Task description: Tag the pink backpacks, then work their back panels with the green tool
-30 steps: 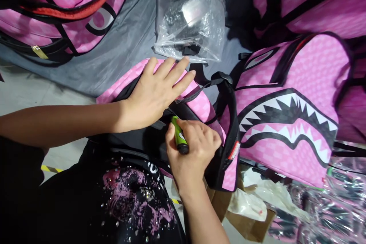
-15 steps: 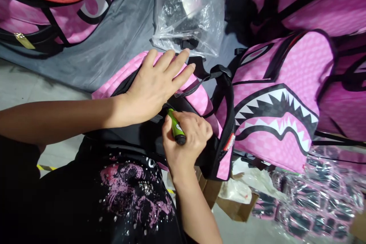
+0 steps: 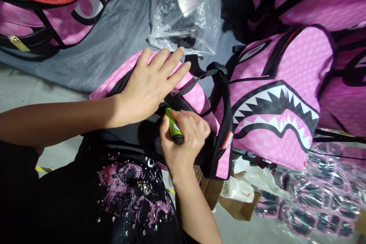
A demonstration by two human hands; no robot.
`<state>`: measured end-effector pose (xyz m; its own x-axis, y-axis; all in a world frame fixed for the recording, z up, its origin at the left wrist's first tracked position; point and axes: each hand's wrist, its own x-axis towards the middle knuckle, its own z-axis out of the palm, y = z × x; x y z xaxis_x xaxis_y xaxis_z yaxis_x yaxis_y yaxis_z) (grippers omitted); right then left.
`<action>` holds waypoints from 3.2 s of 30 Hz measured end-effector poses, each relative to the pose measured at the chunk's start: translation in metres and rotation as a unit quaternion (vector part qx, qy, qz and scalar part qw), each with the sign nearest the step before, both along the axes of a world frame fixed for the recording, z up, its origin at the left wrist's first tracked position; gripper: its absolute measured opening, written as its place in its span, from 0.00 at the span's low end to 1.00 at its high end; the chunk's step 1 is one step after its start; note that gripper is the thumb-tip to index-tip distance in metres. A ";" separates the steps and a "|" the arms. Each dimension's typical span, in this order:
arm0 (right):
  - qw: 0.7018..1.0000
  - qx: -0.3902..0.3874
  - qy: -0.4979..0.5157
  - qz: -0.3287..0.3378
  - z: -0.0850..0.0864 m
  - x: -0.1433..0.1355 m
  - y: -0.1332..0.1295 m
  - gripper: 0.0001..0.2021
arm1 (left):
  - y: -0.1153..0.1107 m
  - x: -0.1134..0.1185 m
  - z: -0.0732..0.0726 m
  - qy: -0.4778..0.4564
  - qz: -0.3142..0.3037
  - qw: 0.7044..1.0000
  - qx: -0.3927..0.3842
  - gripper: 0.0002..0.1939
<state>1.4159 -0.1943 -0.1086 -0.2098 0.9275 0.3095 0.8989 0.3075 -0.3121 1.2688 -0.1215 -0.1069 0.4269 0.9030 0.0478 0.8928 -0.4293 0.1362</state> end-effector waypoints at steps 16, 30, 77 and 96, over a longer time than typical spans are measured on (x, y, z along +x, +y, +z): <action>0.998 -0.033 0.055 0.017 -0.004 0.001 0.010 0.05 | 0.004 0.002 -0.004 -0.021 0.012 1.000 -0.008 0.33; 0.991 -0.064 0.112 -0.028 0.000 -0.001 0.006 0.04 | 0.008 -0.005 0.010 0.007 -0.022 0.995 -0.092 0.32; 0.970 0.026 0.174 0.170 -0.031 -0.080 -0.016 0.07 | -0.007 -0.133 0.013 0.119 -0.152 0.976 -0.105 0.58; 0.965 -0.037 0.182 0.183 -0.026 -0.085 -0.011 0.09 | -0.024 -0.147 -0.017 0.008 -0.045 0.997 -0.063 0.61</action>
